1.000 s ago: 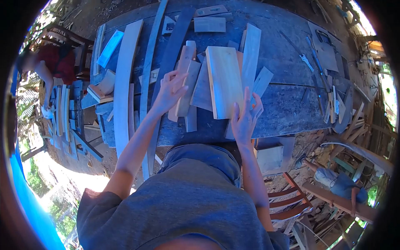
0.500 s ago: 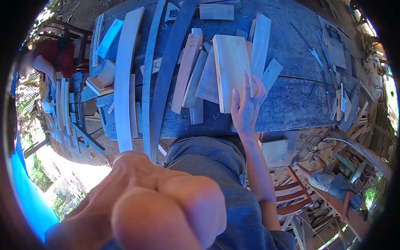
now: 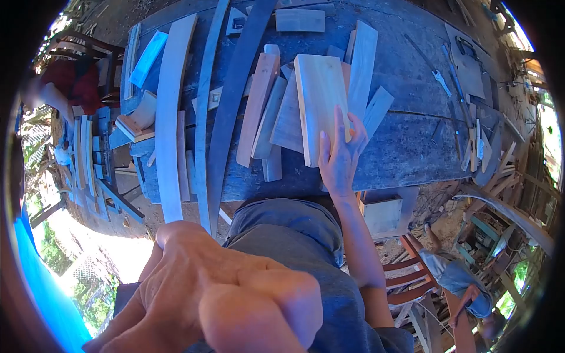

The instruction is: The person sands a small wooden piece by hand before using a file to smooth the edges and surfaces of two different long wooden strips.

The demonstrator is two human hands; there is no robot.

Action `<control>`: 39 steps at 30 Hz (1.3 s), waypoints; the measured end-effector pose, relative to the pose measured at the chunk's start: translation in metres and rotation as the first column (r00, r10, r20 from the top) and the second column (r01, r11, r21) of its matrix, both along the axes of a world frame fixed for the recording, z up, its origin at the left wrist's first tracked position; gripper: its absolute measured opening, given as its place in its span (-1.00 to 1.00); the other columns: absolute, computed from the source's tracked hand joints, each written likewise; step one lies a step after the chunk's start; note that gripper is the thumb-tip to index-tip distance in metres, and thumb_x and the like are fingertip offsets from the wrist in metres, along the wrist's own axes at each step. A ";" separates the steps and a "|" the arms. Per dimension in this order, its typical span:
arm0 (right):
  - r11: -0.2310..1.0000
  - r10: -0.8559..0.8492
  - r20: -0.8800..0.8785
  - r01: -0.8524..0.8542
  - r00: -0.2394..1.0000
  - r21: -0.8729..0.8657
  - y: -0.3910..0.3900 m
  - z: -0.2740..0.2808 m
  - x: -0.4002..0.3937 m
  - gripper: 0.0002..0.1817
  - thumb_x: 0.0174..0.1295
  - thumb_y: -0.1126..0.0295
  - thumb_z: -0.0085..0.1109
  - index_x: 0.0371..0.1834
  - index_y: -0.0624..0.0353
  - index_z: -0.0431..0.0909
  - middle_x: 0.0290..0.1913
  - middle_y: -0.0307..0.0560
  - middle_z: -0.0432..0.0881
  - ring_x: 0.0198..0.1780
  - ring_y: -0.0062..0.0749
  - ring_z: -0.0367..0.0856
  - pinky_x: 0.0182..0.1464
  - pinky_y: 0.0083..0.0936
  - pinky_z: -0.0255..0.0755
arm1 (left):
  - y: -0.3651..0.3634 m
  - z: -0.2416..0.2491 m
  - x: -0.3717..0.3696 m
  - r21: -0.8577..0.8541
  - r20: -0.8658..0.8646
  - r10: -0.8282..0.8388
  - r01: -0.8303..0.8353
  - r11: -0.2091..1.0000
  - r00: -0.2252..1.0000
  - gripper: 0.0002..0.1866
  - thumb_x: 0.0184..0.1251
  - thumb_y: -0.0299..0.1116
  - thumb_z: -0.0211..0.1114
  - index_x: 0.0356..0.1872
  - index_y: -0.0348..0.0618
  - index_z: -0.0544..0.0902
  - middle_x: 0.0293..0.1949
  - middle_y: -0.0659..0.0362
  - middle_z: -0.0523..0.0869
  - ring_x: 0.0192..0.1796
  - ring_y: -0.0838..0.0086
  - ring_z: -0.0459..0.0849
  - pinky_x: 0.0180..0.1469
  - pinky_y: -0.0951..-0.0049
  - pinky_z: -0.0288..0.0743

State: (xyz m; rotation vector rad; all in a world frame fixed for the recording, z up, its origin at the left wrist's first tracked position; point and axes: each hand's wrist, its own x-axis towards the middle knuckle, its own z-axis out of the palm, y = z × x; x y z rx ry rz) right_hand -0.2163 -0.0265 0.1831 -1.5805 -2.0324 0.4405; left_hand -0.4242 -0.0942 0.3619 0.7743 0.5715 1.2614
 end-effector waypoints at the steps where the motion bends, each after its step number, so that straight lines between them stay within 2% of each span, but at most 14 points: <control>1: 1.000 0.001 0.014 -0.001 1.000 0.014 -0.001 0.000 -0.001 -0.38 0.45 0.37 0.13 0.57 0.00 0.23 0.37 0.08 0.19 0.39 0.03 0.15 0.35 -0.08 0.27 | 0.003 -0.004 -0.003 -0.004 -0.018 0.009 -0.009 1.000 1.000 -0.30 0.37 0.16 0.31 0.31 -0.13 0.39 0.06 0.07 0.53 0.10 0.32 0.52 0.08 0.29 0.40; 17: 1.000 -0.009 -0.031 0.009 0.999 -0.020 -0.002 -0.004 0.004 -0.37 0.45 0.36 0.13 0.57 0.00 0.23 0.38 0.09 0.19 0.38 0.04 0.18 0.33 -0.10 0.31 | -0.040 -0.025 -0.012 0.039 -0.287 0.158 -0.154 0.987 0.945 -0.22 0.42 0.14 0.24 0.49 -0.09 0.24 0.24 0.02 0.46 0.24 0.25 0.46 0.29 0.23 0.30; 22: 0.999 0.014 0.025 -0.013 1.000 -0.043 -0.002 -0.008 0.002 -0.41 0.45 0.35 0.13 0.53 0.03 0.28 0.36 0.10 0.23 0.39 0.06 0.22 0.35 -0.10 0.31 | -0.045 -0.032 -0.011 0.075 -0.374 0.213 -0.199 0.977 0.903 -0.19 0.44 0.13 0.22 0.55 -0.08 0.19 0.29 0.01 0.44 0.29 0.23 0.45 0.36 0.21 0.27; 24: 0.998 0.068 0.101 -0.066 0.993 -0.015 -0.001 -0.013 0.004 -0.45 0.45 0.34 0.12 0.50 0.04 0.33 0.34 0.08 0.27 0.38 0.05 0.25 0.35 -0.10 0.29 | -0.013 -0.020 -0.044 0.103 -0.405 0.238 -0.214 0.971 0.883 -0.18 0.45 0.13 0.21 0.57 -0.08 0.18 0.32 0.00 0.43 0.31 0.22 0.44 0.39 0.20 0.26; 25: 0.993 0.114 0.176 -0.117 0.978 0.006 0.000 -0.016 0.005 -0.48 0.45 0.32 0.11 0.47 0.05 0.38 0.31 0.07 0.32 0.37 0.04 0.28 0.36 -0.10 0.27 | 0.056 -0.063 -0.041 0.122 -0.423 0.249 -0.218 0.968 0.871 -0.17 0.45 0.13 0.21 0.58 -0.08 0.17 0.33 0.00 0.43 0.31 0.22 0.44 0.40 0.19 0.26; 26: 0.994 0.106 0.169 -0.111 0.980 0.019 0.000 -0.017 0.005 -0.48 0.45 0.32 0.11 0.47 0.05 0.38 0.31 0.07 0.32 0.37 0.04 0.28 0.36 -0.10 0.27 | 0.058 -0.062 -0.042 0.141 -0.442 0.259 -0.218 0.966 0.859 -0.16 0.45 0.13 0.20 0.59 -0.08 0.16 0.34 -0.01 0.42 0.32 0.22 0.43 0.42 0.19 0.25; 27: 0.993 0.112 0.197 -0.116 0.974 0.007 -0.002 -0.018 0.005 -0.50 0.44 0.31 0.10 0.44 0.05 0.42 0.29 0.05 0.35 0.36 0.02 0.31 0.36 -0.11 0.25 | 0.058 -0.107 -0.063 0.103 -0.769 0.294 -0.344 0.933 0.567 -0.20 0.48 0.02 0.22 0.58 -0.14 0.15 0.36 -0.11 0.39 0.34 0.12 0.42 0.42 0.14 0.24; 28: 0.993 0.119 0.226 -0.121 0.967 -0.002 -0.001 -0.019 0.005 -0.52 0.44 0.29 0.10 0.42 0.05 0.46 0.26 0.02 0.38 0.35 0.00 0.33 0.37 -0.12 0.23 | 0.042 -0.173 -0.094 0.216 -0.932 0.309 -0.392 0.894 0.191 -0.25 0.47 -0.12 0.25 0.55 -0.18 0.19 0.30 -0.13 0.41 0.28 0.08 0.45 0.37 0.10 0.28; 29: 0.994 0.107 0.220 -0.113 0.970 0.012 -0.001 -0.019 0.005 -0.52 0.44 0.29 0.10 0.42 0.05 0.46 0.26 0.02 0.38 0.35 0.00 0.33 0.37 -0.12 0.23 | 0.028 -0.235 -0.124 0.341 -0.937 0.275 -0.392 0.854 -0.216 -0.30 0.46 -0.25 0.27 0.52 -0.23 0.23 0.23 -0.14 0.43 0.21 0.03 0.47 0.33 0.05 0.32; 31: 0.993 0.111 0.224 -0.119 0.968 0.024 -0.002 -0.021 0.007 -0.52 0.43 0.28 0.10 0.41 0.02 0.46 0.25 -0.01 0.40 0.35 -0.05 0.33 0.36 -0.11 0.21 | -0.012 -0.297 -0.150 0.368 -0.853 0.144 -0.382 0.848 -0.502 -0.29 0.42 -0.23 0.30 0.50 -0.23 0.26 0.20 -0.19 0.45 0.20 -0.12 0.45 0.31 -0.03 0.29; 33: 0.995 0.098 0.220 -0.103 0.971 0.011 -0.003 -0.020 0.006 -0.52 0.43 0.28 0.10 0.41 0.02 0.47 0.25 -0.01 0.39 0.34 -0.05 0.34 0.36 -0.12 0.21 | -0.030 -0.296 -0.137 0.209 -0.887 -0.022 -0.443 0.872 -0.462 -0.28 0.37 -0.23 0.33 0.48 -0.25 0.29 0.20 -0.16 0.47 0.20 -0.13 0.45 0.29 -0.09 0.28; 36: 0.995 0.094 0.216 -0.098 0.972 0.011 -0.001 -0.023 0.005 -0.52 0.43 0.28 0.10 0.41 0.01 0.47 0.25 -0.02 0.40 0.33 -0.04 0.34 0.35 -0.13 0.21 | -0.036 -0.283 -0.126 0.195 -0.896 0.008 -0.376 0.906 -0.445 -0.33 0.34 -0.31 0.33 0.44 -0.29 0.35 0.20 -0.12 0.49 0.19 -0.09 0.46 0.24 -0.09 0.39; 37: 0.995 0.089 0.222 -0.095 0.971 0.014 -0.002 -0.024 0.005 -0.52 0.43 0.28 0.10 0.41 0.00 0.47 0.25 -0.02 0.40 0.33 -0.05 0.34 0.35 -0.13 0.21 | -0.033 -0.284 -0.130 0.110 -0.943 -0.059 -0.474 0.874 -0.328 -0.37 0.32 -0.41 0.33 0.41 -0.30 0.40 0.25 -0.16 0.52 0.23 -0.11 0.51 0.26 0.01 0.45; 39: 0.996 0.079 0.223 -0.088 0.972 0.032 -0.003 -0.025 0.004 -0.53 0.43 0.27 0.10 0.41 0.00 0.47 0.25 -0.02 0.40 0.33 -0.05 0.34 0.35 -0.13 0.20 | -0.031 -0.285 -0.136 0.129 -0.951 -0.018 -0.449 0.884 -0.309 -0.39 0.32 -0.45 0.30 0.40 -0.33 0.41 0.25 -0.17 0.53 0.22 -0.11 0.54 0.26 0.04 0.48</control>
